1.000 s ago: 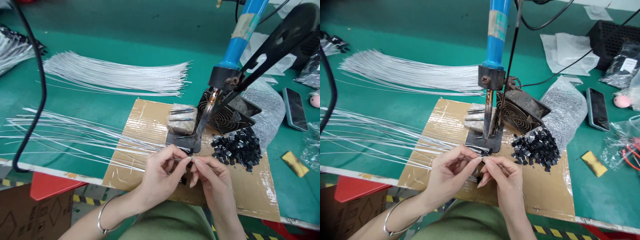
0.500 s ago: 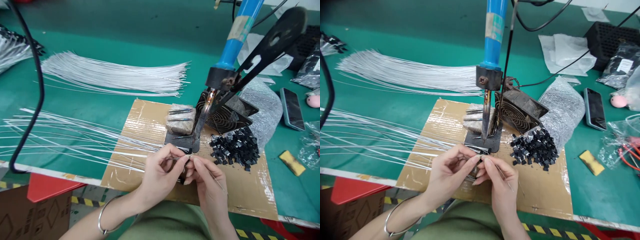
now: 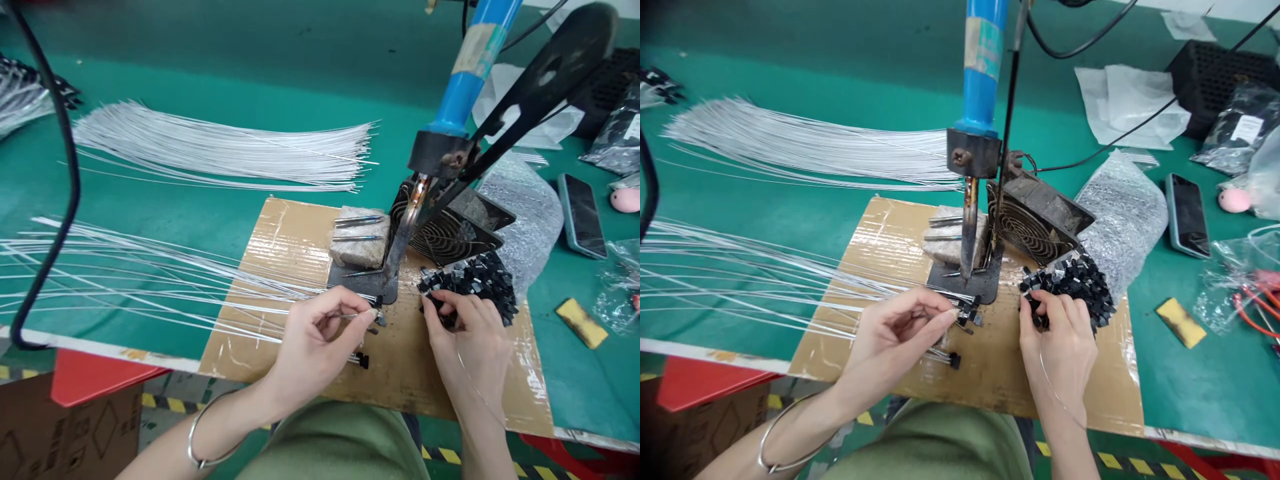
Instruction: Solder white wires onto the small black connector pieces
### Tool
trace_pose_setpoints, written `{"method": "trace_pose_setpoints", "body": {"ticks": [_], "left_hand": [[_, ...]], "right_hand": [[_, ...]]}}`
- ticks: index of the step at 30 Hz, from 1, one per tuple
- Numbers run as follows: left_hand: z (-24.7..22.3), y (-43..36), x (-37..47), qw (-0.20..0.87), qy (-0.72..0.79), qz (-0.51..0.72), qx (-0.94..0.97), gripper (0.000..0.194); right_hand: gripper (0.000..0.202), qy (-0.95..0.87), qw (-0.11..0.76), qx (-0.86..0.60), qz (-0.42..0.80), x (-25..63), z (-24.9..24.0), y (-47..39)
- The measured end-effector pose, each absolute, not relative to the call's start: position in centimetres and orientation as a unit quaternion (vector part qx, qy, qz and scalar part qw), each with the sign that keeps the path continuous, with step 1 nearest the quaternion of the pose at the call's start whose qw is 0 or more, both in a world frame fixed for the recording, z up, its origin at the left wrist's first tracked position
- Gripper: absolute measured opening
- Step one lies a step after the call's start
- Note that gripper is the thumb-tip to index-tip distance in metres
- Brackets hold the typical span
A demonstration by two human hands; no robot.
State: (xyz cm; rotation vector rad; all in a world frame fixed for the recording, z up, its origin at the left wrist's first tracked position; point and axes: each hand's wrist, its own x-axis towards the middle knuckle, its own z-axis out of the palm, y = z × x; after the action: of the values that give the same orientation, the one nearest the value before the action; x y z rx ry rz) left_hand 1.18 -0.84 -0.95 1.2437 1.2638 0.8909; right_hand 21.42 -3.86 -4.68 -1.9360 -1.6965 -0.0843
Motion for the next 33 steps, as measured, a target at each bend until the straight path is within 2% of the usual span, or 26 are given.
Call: {"method": "trace_pose_setpoints", "body": {"ticks": [4,7,12,15,19,25,33], "left_hand": [[-0.9,-0.7,1.3,0.547,0.536,0.367,0.529,0.013],[-1.0,-0.7,1.3,0.547,0.533,0.367,0.53,0.012],[-0.9,-0.5,1.2,0.551,0.531,0.36,0.533,0.011],[-0.7,-0.3,1.1,0.559,0.534,0.354,0.526,0.012],[-0.5,-0.2,1.1,0.56,0.544,0.347,0.519,0.016],[-0.4,-0.1,1.0,0.569,0.54,0.333,0.523,0.016],[0.1,0.4,0.9,0.624,0.498,0.337,0.498,0.015]], "right_hand": [[0.009,-0.615,0.309,-0.725,0.009,21.3,-4.6,-3.8],[0.01,-0.58,0.362,-0.729,0.043,21.0,-4.1,-4.1],[0.017,-0.411,0.495,-0.727,0.241,19.8,-3.3,-4.9],[0.016,-0.381,0.531,-0.683,0.326,19.0,-2.6,-5.1],[0.007,-0.365,0.559,-0.637,0.385,17.9,-1.9,-5.0],[0.004,-0.325,0.561,-0.594,0.476,16.4,-1.7,-4.5],[0.004,-0.295,0.569,-0.589,0.492,15.4,-1.6,-4.1]]}}
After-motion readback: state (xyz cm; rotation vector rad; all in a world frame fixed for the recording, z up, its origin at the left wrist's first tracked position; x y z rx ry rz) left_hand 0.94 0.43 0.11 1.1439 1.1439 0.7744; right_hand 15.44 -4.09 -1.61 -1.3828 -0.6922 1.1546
